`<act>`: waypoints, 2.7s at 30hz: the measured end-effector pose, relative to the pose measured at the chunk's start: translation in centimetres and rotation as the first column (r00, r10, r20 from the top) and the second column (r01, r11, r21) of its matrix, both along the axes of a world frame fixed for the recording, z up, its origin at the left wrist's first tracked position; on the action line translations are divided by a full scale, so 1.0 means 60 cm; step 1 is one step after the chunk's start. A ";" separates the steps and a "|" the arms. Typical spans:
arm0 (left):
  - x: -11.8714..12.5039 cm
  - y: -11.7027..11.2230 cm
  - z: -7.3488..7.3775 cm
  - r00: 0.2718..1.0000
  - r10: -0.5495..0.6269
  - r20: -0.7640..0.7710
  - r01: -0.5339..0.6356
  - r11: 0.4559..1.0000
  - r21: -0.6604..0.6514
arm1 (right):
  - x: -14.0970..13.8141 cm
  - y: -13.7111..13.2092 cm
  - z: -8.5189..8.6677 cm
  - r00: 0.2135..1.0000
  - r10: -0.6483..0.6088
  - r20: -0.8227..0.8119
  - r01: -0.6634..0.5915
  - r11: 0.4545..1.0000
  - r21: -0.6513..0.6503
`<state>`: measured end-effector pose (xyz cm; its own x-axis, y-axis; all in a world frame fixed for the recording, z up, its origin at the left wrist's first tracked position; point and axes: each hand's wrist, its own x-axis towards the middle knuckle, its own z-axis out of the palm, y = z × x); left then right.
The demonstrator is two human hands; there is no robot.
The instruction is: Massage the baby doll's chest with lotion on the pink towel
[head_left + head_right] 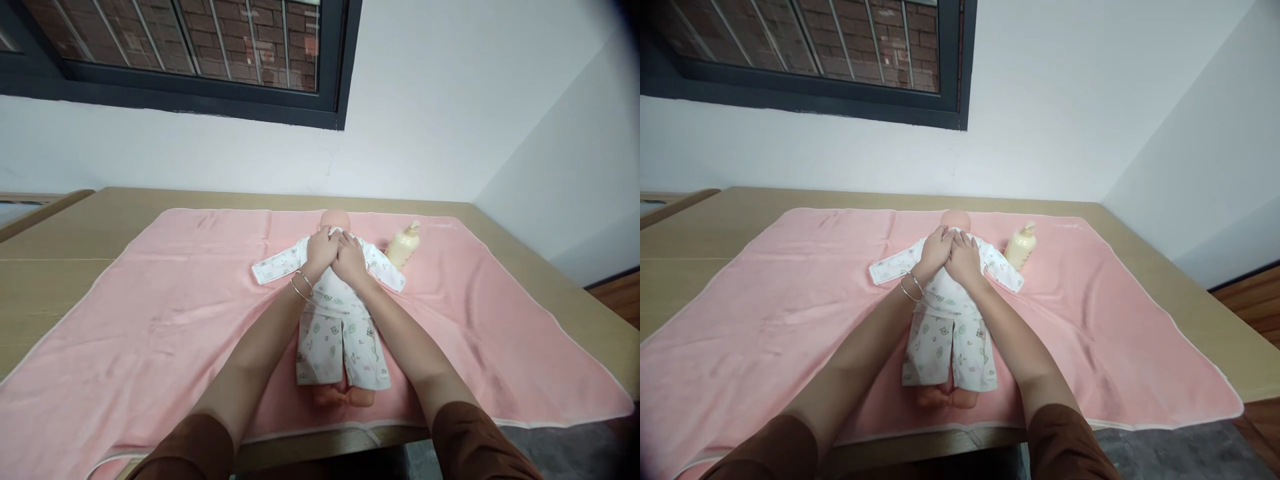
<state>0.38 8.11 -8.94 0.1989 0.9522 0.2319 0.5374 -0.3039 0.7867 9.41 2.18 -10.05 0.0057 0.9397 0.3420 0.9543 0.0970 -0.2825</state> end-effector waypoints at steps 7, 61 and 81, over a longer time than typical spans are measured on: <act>-0.004 0.015 -0.014 0.991 0.018 0.134 -0.015 1.000 -0.020 | -0.002 -0.002 0.001 0.998 -0.068 0.010 0.068 0.997 0.024; -0.013 0.020 -0.036 0.955 0.059 0.289 -0.087 0.992 0.086 | -0.007 -0.013 -0.002 0.997 0.013 0.080 -0.016 0.999 0.045; -0.014 0.026 -0.053 0.992 0.038 0.124 -0.053 0.991 0.123 | -0.003 -0.002 -0.012 0.981 -0.169 -0.098 0.173 0.984 0.033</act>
